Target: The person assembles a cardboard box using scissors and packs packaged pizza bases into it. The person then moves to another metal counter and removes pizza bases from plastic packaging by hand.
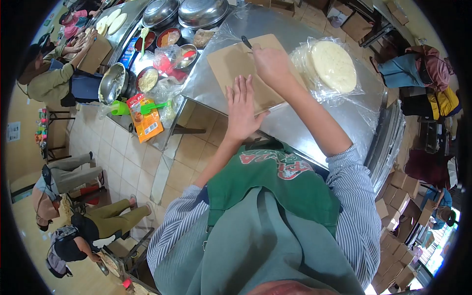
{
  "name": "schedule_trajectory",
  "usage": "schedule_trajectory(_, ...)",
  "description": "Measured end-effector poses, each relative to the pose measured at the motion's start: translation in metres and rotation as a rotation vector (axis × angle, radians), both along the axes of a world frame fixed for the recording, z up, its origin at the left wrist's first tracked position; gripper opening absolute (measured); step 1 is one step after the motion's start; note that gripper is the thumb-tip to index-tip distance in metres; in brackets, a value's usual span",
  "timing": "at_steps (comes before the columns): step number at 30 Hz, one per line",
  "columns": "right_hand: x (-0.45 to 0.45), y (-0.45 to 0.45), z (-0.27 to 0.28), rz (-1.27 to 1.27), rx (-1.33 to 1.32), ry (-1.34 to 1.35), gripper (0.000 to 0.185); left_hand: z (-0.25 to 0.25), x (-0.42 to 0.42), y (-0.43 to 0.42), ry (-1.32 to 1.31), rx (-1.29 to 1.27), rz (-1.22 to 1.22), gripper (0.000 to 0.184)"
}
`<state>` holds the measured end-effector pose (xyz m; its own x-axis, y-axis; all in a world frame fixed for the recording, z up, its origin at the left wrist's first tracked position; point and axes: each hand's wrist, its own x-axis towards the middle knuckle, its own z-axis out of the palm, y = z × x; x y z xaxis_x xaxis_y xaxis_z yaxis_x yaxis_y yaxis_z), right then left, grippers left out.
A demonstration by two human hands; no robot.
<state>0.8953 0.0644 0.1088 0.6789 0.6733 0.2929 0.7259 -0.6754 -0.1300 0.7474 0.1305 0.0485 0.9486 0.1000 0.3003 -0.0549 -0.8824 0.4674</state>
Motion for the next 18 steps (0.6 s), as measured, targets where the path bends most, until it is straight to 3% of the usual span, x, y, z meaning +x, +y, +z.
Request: schedule_trajectory(18, -0.003, -0.012, 0.006, -0.06, -0.022, 0.171, 0.017, -0.002, -0.001, 0.005, 0.03, -0.049, 0.001, 0.102)
